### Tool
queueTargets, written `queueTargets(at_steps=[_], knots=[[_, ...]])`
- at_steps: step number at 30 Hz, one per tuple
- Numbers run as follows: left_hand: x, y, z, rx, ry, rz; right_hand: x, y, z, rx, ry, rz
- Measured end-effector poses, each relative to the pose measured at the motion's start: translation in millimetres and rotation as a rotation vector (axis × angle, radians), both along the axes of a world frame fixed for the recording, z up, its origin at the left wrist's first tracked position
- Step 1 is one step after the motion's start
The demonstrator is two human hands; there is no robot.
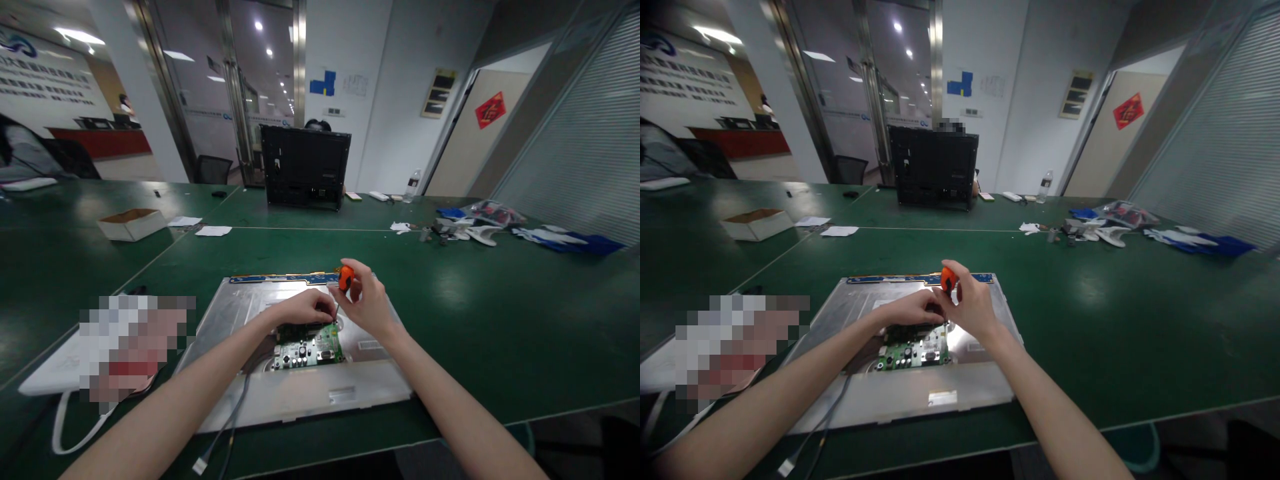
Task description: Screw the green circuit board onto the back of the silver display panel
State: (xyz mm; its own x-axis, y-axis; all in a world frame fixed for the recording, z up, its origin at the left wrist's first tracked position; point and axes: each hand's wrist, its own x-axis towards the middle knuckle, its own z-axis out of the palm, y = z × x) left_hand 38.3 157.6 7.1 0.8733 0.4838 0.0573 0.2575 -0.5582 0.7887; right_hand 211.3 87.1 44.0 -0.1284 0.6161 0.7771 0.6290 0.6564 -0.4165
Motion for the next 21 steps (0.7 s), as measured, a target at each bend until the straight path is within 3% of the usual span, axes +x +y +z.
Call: queueTargets(at_steps=[5,13,21], knots=[[0.2,-0.2,-0.3,0.007,-0.016,0.011,1.2,1.1,-1.2,0.075,-0.052,-0.011],[0.8,-1.7,2.7,-0.033,0.001,0.001,2.6,-5.8,6.5,-0.022,-0.044,0.082],[0.4,-1.3,1.9,-0.018,-0.005,-0.004,-0.2,-2.6,3.8,0.066,-0.01,-0.034]])
